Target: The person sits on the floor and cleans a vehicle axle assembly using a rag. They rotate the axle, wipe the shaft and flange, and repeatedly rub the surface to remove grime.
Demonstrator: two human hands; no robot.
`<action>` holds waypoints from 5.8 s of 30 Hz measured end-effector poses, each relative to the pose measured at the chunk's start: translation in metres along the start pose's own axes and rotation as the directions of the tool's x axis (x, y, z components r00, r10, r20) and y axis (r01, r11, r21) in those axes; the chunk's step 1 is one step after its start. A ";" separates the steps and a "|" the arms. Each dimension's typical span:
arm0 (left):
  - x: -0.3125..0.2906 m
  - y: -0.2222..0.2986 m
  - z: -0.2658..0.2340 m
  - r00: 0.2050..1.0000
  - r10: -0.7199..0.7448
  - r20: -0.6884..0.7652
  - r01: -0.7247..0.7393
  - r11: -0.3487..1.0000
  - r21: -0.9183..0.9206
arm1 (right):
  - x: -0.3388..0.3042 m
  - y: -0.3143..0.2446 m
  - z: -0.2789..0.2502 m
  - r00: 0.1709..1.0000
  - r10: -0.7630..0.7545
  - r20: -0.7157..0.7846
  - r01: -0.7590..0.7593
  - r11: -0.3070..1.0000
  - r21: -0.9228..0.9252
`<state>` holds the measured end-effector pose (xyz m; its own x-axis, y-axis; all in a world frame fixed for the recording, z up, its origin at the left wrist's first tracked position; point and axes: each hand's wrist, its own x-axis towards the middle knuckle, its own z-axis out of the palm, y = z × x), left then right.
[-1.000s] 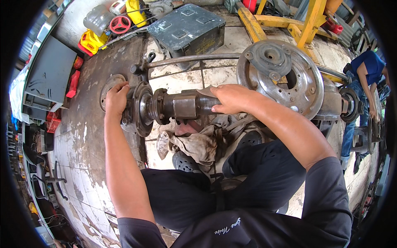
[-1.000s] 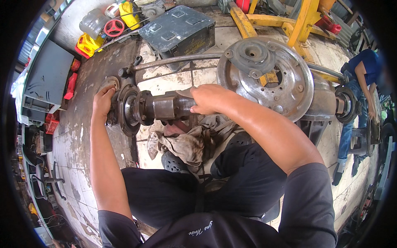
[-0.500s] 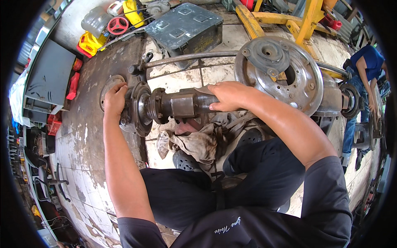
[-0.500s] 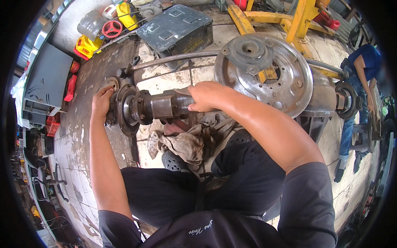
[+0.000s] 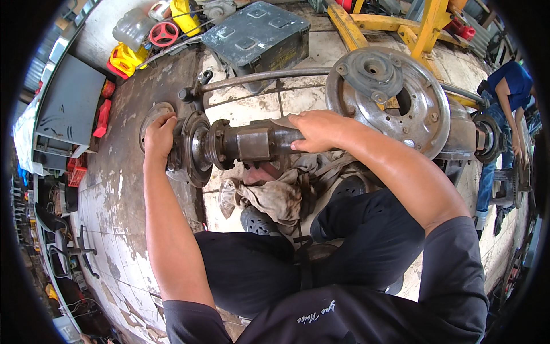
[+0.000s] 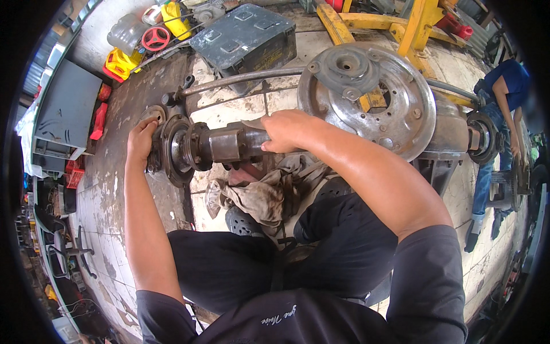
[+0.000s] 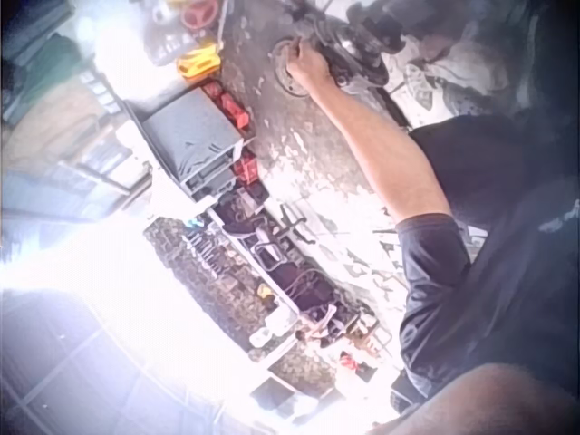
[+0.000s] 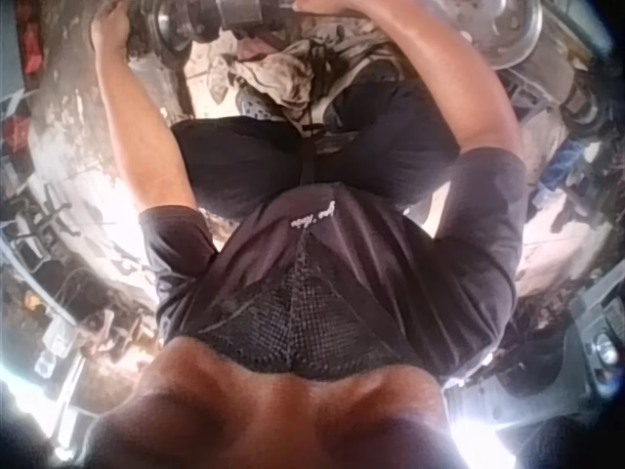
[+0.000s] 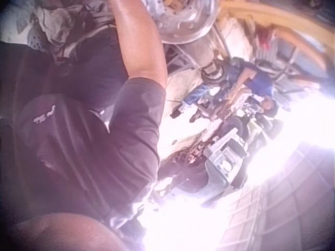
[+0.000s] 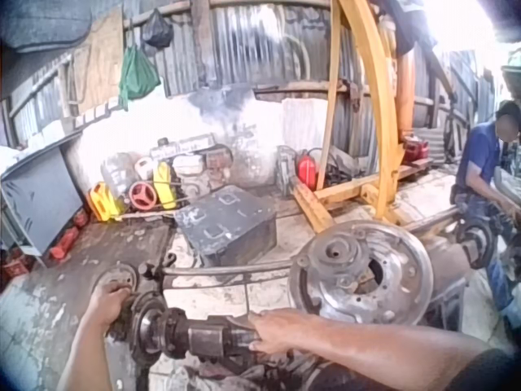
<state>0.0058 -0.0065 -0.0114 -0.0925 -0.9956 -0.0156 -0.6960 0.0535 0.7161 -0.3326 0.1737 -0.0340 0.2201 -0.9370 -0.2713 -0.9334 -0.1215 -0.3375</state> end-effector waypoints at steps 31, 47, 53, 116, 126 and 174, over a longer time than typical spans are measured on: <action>0.001 -0.002 -0.001 0.999 0.031 -0.018 -0.030 0.999 0.038 | -0.001 -0.005 -0.006 0.994 0.038 0.100 -0.037 0.999 -0.005; -0.001 0.002 -0.001 0.999 0.024 -0.024 -0.024 0.999 0.032 | -0.008 -0.032 -0.013 0.981 0.119 0.150 -0.119 0.993 -0.006; -0.006 0.009 -0.001 1.000 0.003 -0.024 -0.003 1.000 0.029 | -0.005 -0.038 -0.019 0.967 0.166 0.194 -0.153 0.985 -0.082; -0.012 0.021 0.002 1.000 0.000 0.003 0.000 0.987 0.158 | 0.067 -0.024 -0.003 0.949 -0.284 0.134 0.228 0.917 0.326; -0.016 0.025 0.001 0.998 -0.024 -0.066 0.047 0.926 0.375 | 0.083 -0.047 -0.013 0.956 -0.242 0.168 0.201 0.953 0.229; -0.005 0.017 0.002 0.994 -0.105 0.038 0.103 0.993 0.050 | 0.082 -0.103 -0.013 0.999 -0.025 0.044 0.027 0.999 -0.044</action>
<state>-0.0071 -0.0008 0.0000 -0.0466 -0.9920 -0.1172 -0.7364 -0.0452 0.6751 -0.2220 0.1047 -0.0099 0.2559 -0.9184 -0.3018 -0.9386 -0.1613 -0.3048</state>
